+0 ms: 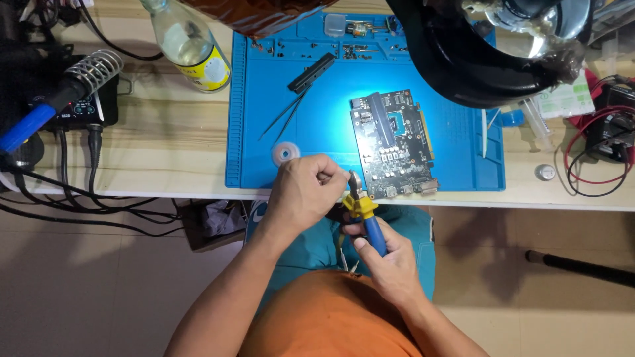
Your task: Repairing a circuit board by soldering and manipulating small components under a magnifying lamp.
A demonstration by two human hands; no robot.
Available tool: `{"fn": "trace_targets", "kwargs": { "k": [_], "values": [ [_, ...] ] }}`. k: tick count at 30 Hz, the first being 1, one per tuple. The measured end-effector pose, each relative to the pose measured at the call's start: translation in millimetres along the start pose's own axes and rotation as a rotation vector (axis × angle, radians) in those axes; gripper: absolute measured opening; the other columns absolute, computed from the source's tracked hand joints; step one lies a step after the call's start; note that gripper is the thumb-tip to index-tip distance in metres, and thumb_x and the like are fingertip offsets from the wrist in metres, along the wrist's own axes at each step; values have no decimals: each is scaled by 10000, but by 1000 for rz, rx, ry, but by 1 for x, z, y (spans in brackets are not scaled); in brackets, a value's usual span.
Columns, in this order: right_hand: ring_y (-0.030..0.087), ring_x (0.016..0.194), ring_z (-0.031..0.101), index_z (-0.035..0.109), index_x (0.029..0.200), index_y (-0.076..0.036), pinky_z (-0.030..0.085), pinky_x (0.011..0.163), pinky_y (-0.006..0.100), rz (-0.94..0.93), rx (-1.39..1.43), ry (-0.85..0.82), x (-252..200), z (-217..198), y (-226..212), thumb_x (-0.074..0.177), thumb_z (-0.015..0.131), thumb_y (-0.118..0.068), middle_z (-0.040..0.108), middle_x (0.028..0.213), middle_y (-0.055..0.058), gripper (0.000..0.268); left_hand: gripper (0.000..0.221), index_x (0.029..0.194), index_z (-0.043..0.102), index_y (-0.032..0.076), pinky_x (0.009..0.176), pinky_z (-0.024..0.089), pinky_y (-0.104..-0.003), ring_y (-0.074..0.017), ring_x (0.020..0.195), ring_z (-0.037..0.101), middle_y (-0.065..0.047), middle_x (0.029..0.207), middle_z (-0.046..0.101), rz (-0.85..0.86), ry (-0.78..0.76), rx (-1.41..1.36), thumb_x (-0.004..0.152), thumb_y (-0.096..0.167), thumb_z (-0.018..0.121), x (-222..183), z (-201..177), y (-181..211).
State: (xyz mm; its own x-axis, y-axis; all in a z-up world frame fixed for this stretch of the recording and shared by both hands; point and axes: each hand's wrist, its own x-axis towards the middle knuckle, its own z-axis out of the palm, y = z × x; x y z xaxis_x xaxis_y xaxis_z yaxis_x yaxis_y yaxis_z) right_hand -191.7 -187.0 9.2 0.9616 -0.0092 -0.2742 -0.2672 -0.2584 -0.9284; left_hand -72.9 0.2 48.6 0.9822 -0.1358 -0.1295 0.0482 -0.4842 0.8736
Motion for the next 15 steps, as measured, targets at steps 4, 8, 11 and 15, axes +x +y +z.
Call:
{"fn": "trace_targets", "kwargs": {
  "k": [4, 8, 11, 15],
  "values": [
    [183, 1037, 797, 847, 1097, -78, 666, 899, 320, -20, 73, 7, 1, 3, 6, 992, 695, -236, 827, 1137, 54, 243, 241, 765, 770, 117, 544, 489, -382, -139, 613, 626, 17, 683, 743, -22, -10, 19, 963, 254, 769, 1, 0, -1],
    [209, 1062, 807, 834, 1063, -75, 707, 841, 325, -25, 89, 4, 1, 3, 5, 983, 695, -218, 815, 1148, 81, 215, 236, 776, 770, 120, 550, 494, -390, -149, 619, 636, 14, 691, 751, -20, -15, 30, 963, 264, 774, 1, 0, -2],
    [204, 1048, 793, 833, 1061, -61, 712, 840, 322, 1, 99, 4, 1, 3, 7, 974, 701, -195, 801, 1142, 79, 207, 242, 780, 776, 121, 550, 496, -394, -158, 623, 649, 12, 704, 763, -18, -18, 44, 968, 273, 774, 1, 1, -2],
    [200, 867, 807, 723, 895, -81, 699, 734, 322, 7, 97, -3, 1, 5, 8, 979, 669, -180, 692, 1011, 62, 141, 232, 789, 791, 119, 557, 503, -384, -149, 634, 660, 10, 721, 781, -29, -35, 46, 960, 273, 763, 0, -1, 2]
  ]
}}
